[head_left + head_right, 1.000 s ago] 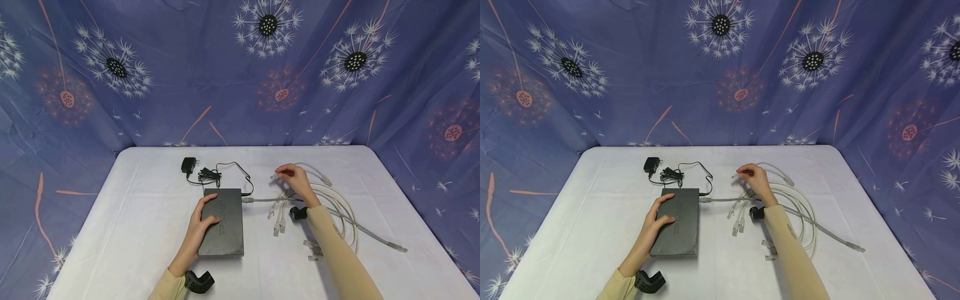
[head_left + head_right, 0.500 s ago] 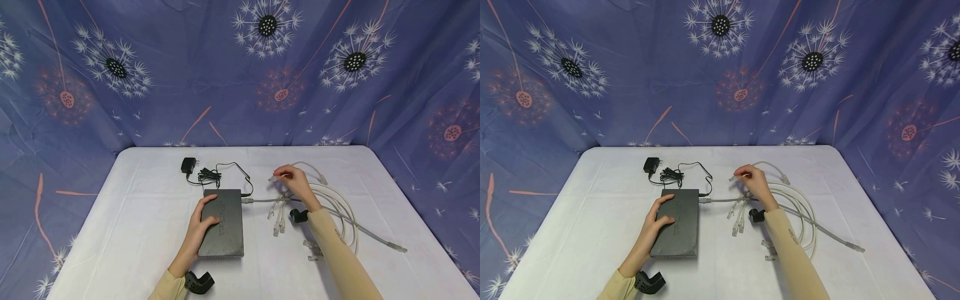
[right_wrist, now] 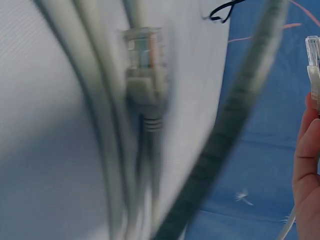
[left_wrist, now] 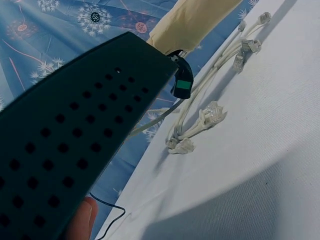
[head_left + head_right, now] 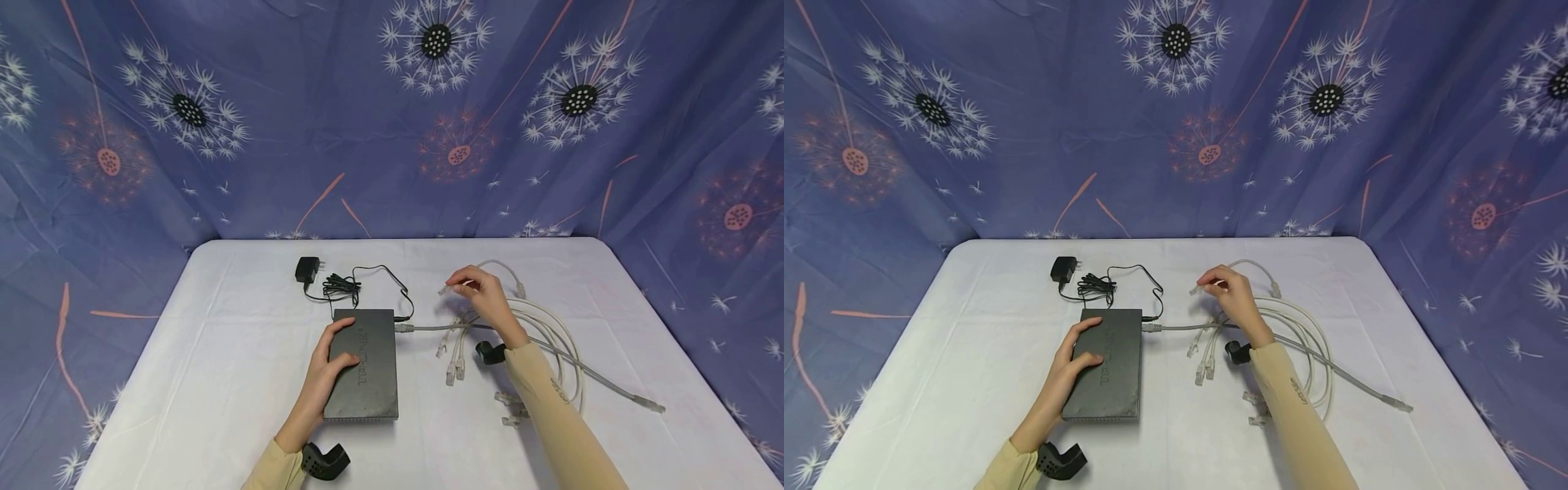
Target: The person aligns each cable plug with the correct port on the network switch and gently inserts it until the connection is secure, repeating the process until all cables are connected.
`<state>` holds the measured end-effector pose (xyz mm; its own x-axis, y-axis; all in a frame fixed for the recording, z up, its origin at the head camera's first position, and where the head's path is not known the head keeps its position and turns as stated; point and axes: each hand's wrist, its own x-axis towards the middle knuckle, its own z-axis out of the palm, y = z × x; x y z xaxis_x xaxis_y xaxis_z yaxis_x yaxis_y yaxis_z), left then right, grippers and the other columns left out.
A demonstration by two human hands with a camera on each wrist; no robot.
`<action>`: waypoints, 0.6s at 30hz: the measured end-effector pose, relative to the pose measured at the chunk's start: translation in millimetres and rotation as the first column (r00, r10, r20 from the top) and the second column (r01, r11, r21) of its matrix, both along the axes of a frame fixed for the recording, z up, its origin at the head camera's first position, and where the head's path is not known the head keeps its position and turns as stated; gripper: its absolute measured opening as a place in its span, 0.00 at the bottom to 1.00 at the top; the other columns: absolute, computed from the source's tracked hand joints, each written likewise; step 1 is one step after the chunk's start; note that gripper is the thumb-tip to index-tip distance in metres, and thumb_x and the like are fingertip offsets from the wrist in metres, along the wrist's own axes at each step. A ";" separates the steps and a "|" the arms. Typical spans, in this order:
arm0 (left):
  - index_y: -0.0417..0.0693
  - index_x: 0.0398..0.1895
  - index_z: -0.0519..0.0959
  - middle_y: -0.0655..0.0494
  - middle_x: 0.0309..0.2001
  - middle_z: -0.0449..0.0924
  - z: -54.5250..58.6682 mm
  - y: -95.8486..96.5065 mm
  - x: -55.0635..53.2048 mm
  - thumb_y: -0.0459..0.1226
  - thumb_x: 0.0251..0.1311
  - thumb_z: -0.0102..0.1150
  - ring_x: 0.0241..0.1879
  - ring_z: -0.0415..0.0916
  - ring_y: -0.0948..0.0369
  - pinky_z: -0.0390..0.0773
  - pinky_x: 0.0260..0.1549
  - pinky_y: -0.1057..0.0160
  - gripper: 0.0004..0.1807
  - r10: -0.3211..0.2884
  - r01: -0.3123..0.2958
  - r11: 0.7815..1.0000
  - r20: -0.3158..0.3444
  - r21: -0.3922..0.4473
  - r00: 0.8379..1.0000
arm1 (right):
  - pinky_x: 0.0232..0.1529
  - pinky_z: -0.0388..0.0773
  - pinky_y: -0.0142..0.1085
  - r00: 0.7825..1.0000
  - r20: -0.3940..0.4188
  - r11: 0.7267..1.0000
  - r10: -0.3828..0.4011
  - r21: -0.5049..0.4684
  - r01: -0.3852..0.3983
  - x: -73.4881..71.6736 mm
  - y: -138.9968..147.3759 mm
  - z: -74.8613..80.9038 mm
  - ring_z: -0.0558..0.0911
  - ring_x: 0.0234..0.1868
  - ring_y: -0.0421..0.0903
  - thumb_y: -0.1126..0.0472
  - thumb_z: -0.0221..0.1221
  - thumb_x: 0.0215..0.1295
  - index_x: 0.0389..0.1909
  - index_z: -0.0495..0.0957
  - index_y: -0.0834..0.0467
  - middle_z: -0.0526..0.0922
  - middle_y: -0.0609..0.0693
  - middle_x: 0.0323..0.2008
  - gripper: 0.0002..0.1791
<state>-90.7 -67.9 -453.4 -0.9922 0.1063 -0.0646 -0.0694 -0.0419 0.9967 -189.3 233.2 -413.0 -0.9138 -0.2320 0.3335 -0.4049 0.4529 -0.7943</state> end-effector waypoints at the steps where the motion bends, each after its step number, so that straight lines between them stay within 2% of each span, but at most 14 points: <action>1: 0.60 0.64 0.69 0.54 0.67 0.60 0.0 0.1 0.0 0.30 0.53 0.55 0.63 0.58 0.54 0.56 0.55 0.50 0.33 -0.001 0.001 1.000 0.001 -0.001 1.000 | 0.42 0.73 0.35 1.000 -0.012 1.000 0.001 0.005 -0.001 -1.6 1.2 -2.1 0.78 0.40 0.58 0.76 0.58 0.60 0.36 0.81 0.70 0.80 0.63 0.39 0.05; 6: 0.61 0.64 0.69 0.55 0.67 0.60 0.0 0.6 0.1 0.30 0.53 0.56 0.61 0.59 0.54 0.57 0.54 0.51 0.33 -0.001 0.001 1.000 0.005 -0.004 1.000 | 0.39 0.71 0.34 0.999 -0.048 1.000 0.000 0.010 0.000 -9.2 6.9 -12.2 0.78 0.37 0.50 0.71 0.59 0.62 0.37 0.82 0.66 0.81 0.56 0.39 0.06; 10: 0.61 0.64 0.69 0.55 0.67 0.61 0.0 0.6 0.0 0.30 0.53 0.56 0.61 0.59 0.54 0.57 0.54 0.51 0.33 0.001 -0.001 1.000 0.007 -0.005 1.000 | 0.36 0.70 0.35 0.998 -0.063 0.999 -0.010 0.033 0.013 -3.6 1.6 -5.4 0.75 0.35 0.45 0.68 0.58 0.63 0.38 0.83 0.62 0.81 0.50 0.38 0.06; 18: 0.62 0.64 0.69 0.55 0.66 0.61 0.2 0.6 0.4 0.30 0.52 0.56 0.61 0.59 0.54 0.57 0.54 0.51 0.33 0.007 -0.007 1.000 0.007 -0.002 1.000 | 0.34 0.67 0.37 0.992 -0.116 0.997 -0.041 0.066 0.049 10.7 -8.7 1.7 0.71 0.33 0.43 0.65 0.59 0.64 0.38 0.84 0.54 0.81 0.44 0.36 0.07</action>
<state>-90.3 -67.2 -453.2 -0.9924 0.0994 -0.0721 -0.0764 -0.0406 0.9962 -178.6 224.5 -411.3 -0.8806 -0.2171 0.4212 -0.4691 0.5250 -0.7102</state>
